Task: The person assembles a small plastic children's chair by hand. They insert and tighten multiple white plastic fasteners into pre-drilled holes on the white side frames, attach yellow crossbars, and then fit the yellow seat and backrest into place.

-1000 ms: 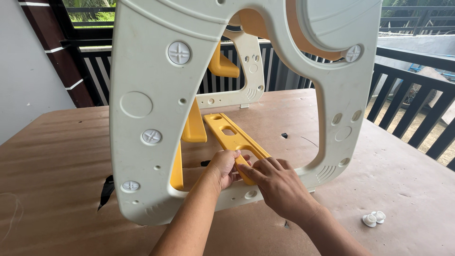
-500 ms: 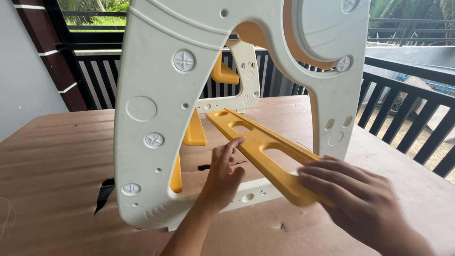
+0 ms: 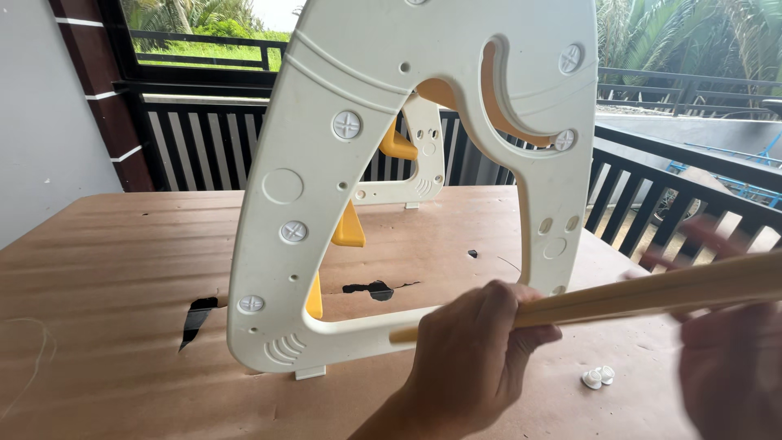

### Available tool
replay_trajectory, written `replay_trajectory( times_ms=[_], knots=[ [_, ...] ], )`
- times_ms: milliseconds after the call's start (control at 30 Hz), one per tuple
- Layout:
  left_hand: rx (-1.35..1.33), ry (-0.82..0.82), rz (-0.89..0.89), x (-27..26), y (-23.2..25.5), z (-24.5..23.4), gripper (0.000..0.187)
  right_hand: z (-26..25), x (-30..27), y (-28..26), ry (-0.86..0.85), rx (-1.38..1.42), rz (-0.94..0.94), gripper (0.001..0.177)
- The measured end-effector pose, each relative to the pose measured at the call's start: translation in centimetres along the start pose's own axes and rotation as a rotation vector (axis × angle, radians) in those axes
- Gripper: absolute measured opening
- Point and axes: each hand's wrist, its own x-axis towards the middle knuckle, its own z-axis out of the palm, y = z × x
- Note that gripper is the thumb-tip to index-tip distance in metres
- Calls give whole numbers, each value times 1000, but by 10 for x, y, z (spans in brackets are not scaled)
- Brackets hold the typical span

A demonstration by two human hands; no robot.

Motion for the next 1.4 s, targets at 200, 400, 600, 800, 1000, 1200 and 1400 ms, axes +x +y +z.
replay_trajectory(
  times_ms=[200,400,600,800,1000,1200,1400],
  knots=[
    [-253,91,-432,-68,8,9,33,15,-140,94,-631,688,657,78],
    [-554,148,-808,-124,-41,25,46,19,-157,89,-725,672,969,73],
    [-543,-21,-827,-131,-42,34,52,1,-159,89,-741,596,1095,69],
    [-669,109,-803,-107,-46,35,73,13,-99,90,-791,562,1103,66],
    [-468,115,-791,-66,-69,25,94,30,-61,79,-828,463,1130,63],
    [-334,52,-871,5,-155,3,64,140,-1,124,-973,227,990,55],
    [-333,119,-1031,26,-244,1,66,216,19,159,-984,330,1089,46]
  ],
)
